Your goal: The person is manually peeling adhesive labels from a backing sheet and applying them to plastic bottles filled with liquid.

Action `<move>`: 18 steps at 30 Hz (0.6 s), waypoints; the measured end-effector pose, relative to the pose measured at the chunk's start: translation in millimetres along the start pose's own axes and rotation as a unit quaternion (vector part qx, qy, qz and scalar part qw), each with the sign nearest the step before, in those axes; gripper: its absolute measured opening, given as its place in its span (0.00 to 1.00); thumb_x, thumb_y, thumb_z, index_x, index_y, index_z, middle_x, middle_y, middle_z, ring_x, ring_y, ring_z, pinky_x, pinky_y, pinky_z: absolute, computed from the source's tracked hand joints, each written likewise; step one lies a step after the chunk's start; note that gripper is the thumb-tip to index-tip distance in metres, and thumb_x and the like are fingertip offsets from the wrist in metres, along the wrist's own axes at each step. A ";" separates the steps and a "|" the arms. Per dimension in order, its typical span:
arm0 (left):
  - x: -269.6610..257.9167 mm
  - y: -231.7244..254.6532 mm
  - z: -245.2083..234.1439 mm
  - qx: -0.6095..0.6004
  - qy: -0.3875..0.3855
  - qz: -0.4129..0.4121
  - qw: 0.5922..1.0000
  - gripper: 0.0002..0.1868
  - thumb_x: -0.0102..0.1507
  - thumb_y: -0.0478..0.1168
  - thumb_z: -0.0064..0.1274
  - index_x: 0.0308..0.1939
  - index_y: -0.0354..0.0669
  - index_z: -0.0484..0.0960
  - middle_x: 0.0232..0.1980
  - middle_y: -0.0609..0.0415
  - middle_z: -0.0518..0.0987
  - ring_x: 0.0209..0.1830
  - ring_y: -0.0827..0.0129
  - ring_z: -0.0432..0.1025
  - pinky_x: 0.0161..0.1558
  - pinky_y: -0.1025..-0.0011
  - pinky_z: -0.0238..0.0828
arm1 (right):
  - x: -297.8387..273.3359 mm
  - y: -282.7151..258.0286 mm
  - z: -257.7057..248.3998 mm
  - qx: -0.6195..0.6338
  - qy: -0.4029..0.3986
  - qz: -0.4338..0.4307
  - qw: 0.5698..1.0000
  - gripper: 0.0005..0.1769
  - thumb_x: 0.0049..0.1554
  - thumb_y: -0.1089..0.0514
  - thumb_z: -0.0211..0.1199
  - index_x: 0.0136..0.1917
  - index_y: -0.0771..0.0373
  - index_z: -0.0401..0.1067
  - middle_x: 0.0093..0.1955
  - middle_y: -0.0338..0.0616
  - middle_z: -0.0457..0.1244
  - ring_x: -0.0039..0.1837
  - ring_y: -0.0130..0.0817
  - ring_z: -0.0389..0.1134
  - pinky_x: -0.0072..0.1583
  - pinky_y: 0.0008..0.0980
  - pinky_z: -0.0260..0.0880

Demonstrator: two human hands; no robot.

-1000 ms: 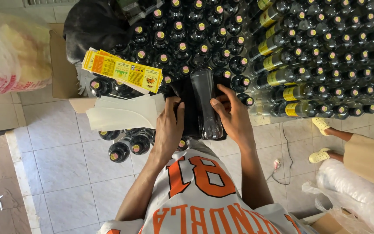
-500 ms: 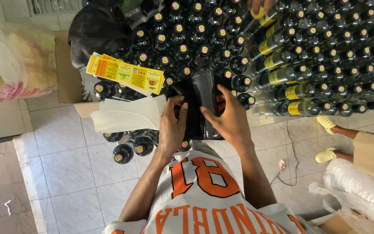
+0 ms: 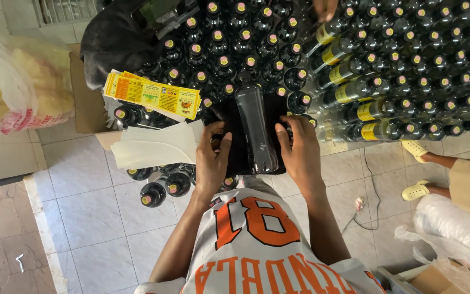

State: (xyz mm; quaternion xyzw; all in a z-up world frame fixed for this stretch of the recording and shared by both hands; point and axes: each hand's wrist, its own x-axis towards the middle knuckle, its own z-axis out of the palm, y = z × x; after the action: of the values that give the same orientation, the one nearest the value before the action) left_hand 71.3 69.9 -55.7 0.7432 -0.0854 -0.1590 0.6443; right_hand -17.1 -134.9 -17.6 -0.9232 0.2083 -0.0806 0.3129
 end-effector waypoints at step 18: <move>-21.1 12.3 0.6 -0.012 0.036 -0.012 0.999 0.26 0.72 0.34 0.57 0.74 0.36 0.71 0.59 0.37 0.78 0.43 0.59 0.79 0.37 0.67 0.84 | 14.3 7.4 -0.6 0.035 0.056 -0.136 0.989 0.24 0.67 0.71 0.62 0.75 0.57 0.74 0.63 0.44 0.66 0.62 0.42 0.70 0.56 0.37 0.79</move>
State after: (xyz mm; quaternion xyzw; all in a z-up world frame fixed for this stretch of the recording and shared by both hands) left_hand 52.3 74.5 -41.0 0.7417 -0.0512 -0.1405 0.6538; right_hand -6.9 -146.7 -21.4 -0.9254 0.0954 -0.1807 0.3192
